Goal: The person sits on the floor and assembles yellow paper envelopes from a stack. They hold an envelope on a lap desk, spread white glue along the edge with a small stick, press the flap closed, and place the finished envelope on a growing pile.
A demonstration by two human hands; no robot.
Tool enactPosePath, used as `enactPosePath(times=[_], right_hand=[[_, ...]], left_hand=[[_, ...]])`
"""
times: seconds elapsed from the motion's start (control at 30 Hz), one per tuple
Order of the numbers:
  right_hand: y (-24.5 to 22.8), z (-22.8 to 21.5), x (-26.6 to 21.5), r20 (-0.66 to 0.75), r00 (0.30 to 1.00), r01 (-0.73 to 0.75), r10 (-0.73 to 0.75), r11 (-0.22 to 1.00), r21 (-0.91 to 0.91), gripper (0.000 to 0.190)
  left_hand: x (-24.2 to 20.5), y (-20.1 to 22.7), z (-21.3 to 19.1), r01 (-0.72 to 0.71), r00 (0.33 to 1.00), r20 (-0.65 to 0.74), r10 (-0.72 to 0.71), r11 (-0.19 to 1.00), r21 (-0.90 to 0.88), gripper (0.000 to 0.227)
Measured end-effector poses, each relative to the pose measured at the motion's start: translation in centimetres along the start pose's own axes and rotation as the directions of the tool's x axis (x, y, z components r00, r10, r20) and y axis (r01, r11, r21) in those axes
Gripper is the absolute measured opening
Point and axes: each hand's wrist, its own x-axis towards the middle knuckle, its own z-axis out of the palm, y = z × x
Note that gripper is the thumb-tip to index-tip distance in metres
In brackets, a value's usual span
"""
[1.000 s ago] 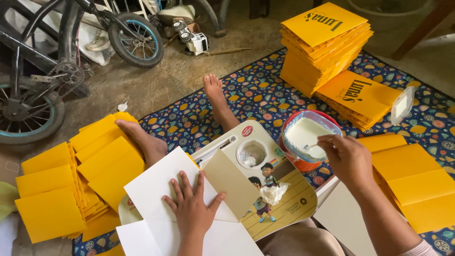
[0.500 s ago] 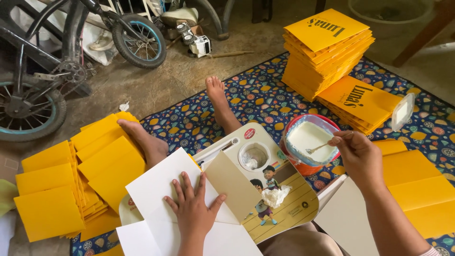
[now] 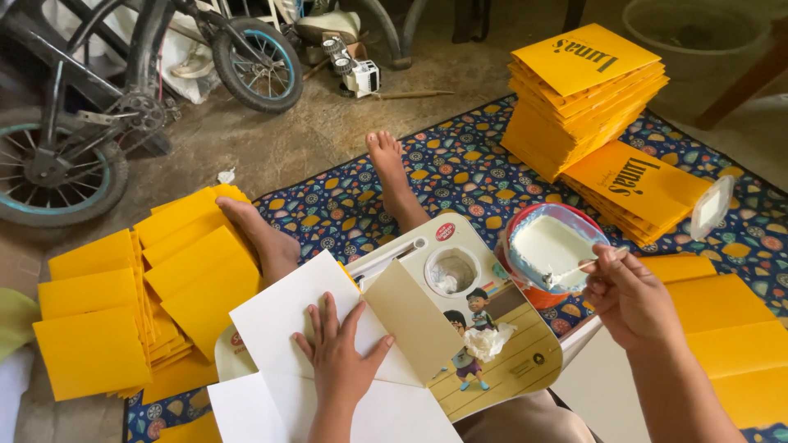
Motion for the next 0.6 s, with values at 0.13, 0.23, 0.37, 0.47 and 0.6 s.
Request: enactPosePath(times=[0.13,0.23,0.37,0.47,0.6], right_hand=[[0.1,0.2,-1.0,0.0,0.999,-0.053,0.053,0.998,0.033,0.016],[-0.5,1.9,-2.0,-0.062,0.997,0.043,-0.047,0.997,-0.067,0.012],[-1.7,5.3,-3.9,0.14,0.808,0.412,-0.572,0.379,-0.829,0.003],[-2.0,5.8,-2.9,0.316,0.804,0.322,-0.504,-0.078,-0.943,0.014],[-0.9,5.3,-1.3,0.393,0.804,0.305,-0.446,-0.258,-0.917,0.011]], left_hand=[[-0.3,0.0,-0.3,-0.044,0.997,-0.074,0.037,0.995,-0.094,0.057],[-0.5,0.7,-1.1,-0.07,0.997,-0.04,0.069,0.997,-0.025,0.051],[-1.0,0.7,-0.1,-0.281,0.946,-0.135,0.294,0.954,0.108,0.044],[-0.8,0.2,0.7,-0.25,0.964,-0.056,0.258,0.961,0.119,0.048],[-0.8,0.2,0.1,-0.23,0.972,-0.04,0.234,0.97,0.076,0.049]])
